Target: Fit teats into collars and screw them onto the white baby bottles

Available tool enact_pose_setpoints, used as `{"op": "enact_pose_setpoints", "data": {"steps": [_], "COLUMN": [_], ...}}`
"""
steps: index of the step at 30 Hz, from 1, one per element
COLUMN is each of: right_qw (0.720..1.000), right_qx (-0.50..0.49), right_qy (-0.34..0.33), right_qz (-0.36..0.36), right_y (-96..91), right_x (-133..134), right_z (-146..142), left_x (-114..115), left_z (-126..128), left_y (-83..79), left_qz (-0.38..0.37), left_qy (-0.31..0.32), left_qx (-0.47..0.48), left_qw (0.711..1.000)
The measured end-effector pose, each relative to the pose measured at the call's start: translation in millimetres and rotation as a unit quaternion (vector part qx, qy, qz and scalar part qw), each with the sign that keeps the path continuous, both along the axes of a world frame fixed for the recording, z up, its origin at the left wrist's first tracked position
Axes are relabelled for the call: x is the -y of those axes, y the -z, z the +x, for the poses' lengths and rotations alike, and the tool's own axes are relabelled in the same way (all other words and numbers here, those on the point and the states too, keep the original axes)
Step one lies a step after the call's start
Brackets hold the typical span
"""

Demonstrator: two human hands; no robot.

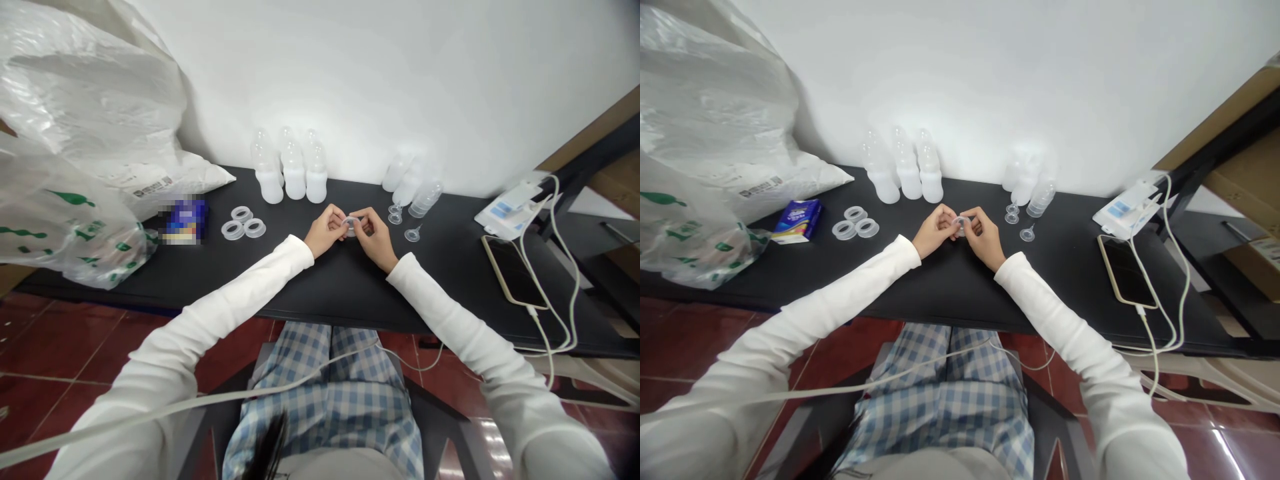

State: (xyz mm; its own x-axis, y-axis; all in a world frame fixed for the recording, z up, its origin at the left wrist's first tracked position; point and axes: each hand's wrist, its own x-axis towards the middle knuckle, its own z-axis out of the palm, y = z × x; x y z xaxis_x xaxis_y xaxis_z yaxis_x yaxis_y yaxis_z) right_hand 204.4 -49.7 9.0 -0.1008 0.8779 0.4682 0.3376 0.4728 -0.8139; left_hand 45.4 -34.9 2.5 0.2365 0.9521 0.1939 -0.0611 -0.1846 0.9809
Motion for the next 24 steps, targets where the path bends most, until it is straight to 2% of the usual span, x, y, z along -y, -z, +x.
{"op": "enact_pose_setpoints", "data": {"steps": [4,8,11,14,16,19,21,24], "right_qw": [0.999,0.993,0.986,0.987,0.992,0.989,0.972,0.94], "right_qx": [0.0,-0.089,-0.12,-0.113,-0.113,-0.091,-0.073,-0.066], "right_qy": [-0.029,-0.074,-0.083,-0.073,-0.024,0.105,0.192,0.29], "right_qz": [0.02,-0.039,-0.086,-0.083,-0.043,0.056,0.117,0.168], "right_y": [1.1,5.2,6.2,3.8,0.3,-7.5,-13.2,-20.1], "right_x": [-2.1,-8.0,-13.1,-15.4,-15.0,-13.4,-12.5,-12.0], "right_z": [2.0,7.6,12.0,14.5,16.3,22.2,28.5,38.3], "left_x": [-0.7,-6.5,-8.5,-7.9,-9.5,-21.9,-38.1,-68.5], "left_z": [-2.4,-4.1,-0.9,7.1,14.8,32.3,49.8,84.3], "left_y": [-1.6,-2.7,-3.7,-5.3,-6.1,-6.3,-6.7,-11.3], "left_qz": [0.019,0.045,0.064,0.081,0.094,0.1,0.093,0.095], "left_qy": [-0.022,-0.053,-0.033,-0.014,-0.008,-0.014,-0.033,-0.071], "left_qx": [-0.011,0.014,0.034,0.028,0.02,-0.004,-0.037,-0.088], "left_qw": [1.0,0.998,0.997,0.996,0.995,0.995,0.994,0.989]}}
